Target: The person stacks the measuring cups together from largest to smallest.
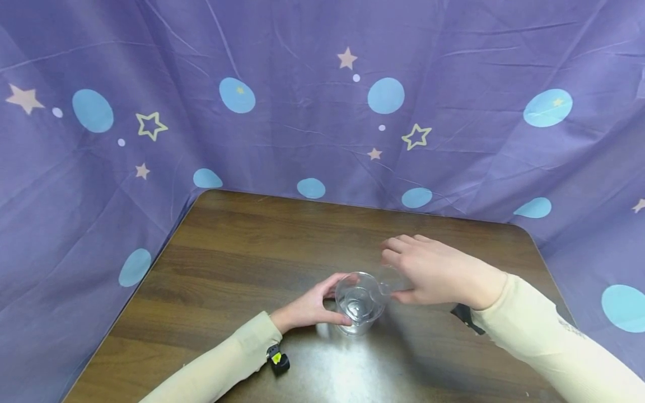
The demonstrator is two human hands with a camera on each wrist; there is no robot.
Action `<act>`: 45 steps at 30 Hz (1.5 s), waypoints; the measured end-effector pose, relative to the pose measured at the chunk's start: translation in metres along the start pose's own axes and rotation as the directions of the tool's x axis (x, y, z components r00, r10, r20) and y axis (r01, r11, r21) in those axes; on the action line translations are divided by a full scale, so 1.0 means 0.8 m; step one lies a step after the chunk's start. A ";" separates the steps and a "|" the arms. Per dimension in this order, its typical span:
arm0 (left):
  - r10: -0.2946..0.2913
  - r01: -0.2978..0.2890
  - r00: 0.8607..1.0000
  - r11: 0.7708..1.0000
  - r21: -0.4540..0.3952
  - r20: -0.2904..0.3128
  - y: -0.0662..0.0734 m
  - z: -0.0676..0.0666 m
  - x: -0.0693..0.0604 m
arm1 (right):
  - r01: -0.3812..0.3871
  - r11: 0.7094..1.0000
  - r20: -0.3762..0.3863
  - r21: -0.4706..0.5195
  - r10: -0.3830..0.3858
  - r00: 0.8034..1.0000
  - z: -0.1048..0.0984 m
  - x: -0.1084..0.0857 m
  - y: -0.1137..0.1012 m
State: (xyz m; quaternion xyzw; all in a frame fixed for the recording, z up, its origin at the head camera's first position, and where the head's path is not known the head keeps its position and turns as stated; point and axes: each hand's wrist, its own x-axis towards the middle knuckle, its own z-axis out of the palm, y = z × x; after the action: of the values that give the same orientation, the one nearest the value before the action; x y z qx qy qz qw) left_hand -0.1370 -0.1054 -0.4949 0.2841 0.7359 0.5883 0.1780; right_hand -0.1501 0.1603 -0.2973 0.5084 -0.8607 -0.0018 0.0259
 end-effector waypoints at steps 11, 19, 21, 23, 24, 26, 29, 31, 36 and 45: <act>0.030 -0.030 1.000 0.999 0.018 0.001 -0.003 -0.001 0.001 | 0.057 0.998 0.017 -0.007 -0.057 0.998 0.016 0.023 -0.009; 0.023 -0.023 1.000 1.000 0.007 0.006 -0.001 -0.001 0.000 | 0.084 0.996 0.015 -0.019 -0.084 0.996 0.035 0.034 -0.013; 0.003 -0.003 1.000 1.000 0.006 0.008 0.000 -0.001 0.000 | 0.091 0.996 0.017 -0.021 -0.091 0.996 0.040 0.036 -0.013; -0.011 0.011 1.000 1.000 0.007 0.010 0.001 -0.001 0.000 | 0.096 0.995 0.024 -0.020 -0.095 0.995 0.044 0.037 -0.013; -0.018 0.018 1.000 1.000 0.008 0.011 0.001 -0.002 0.000 | 0.098 0.995 0.029 -0.021 -0.098 0.995 0.045 0.038 -0.013; -0.026 0.025 1.000 1.000 0.008 0.013 0.001 -0.002 0.000 | 0.105 0.994 0.036 -0.027 -0.104 0.994 0.049 0.039 -0.014; -0.036 0.036 0.999 0.999 0.006 0.015 0.000 -0.002 -0.001 | 0.115 0.993 0.044 -0.036 -0.113 0.993 0.054 0.041 -0.015; -0.043 0.043 0.999 0.999 0.000 0.017 0.000 -0.002 -0.001 | 0.121 0.992 0.043 -0.039 -0.119 0.992 0.056 0.043 -0.016; -0.067 0.067 0.998 0.998 -0.009 0.020 0.000 -0.002 -0.002 | 0.119 0.992 0.050 -0.049 -0.116 0.992 0.062 0.046 -0.017; -0.071 0.071 0.997 0.997 -0.017 0.017 0.002 -0.001 -0.003 | 0.104 0.989 0.071 -0.103 -0.097 0.993 0.081 0.050 -0.018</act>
State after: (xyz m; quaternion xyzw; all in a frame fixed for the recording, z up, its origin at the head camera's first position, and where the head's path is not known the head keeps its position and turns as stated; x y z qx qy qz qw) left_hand -0.1356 -0.1073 -0.4935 0.2610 0.7387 0.5857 0.2076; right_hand -0.1593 0.1171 -0.3604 0.5486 -0.8332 -0.0655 0.0245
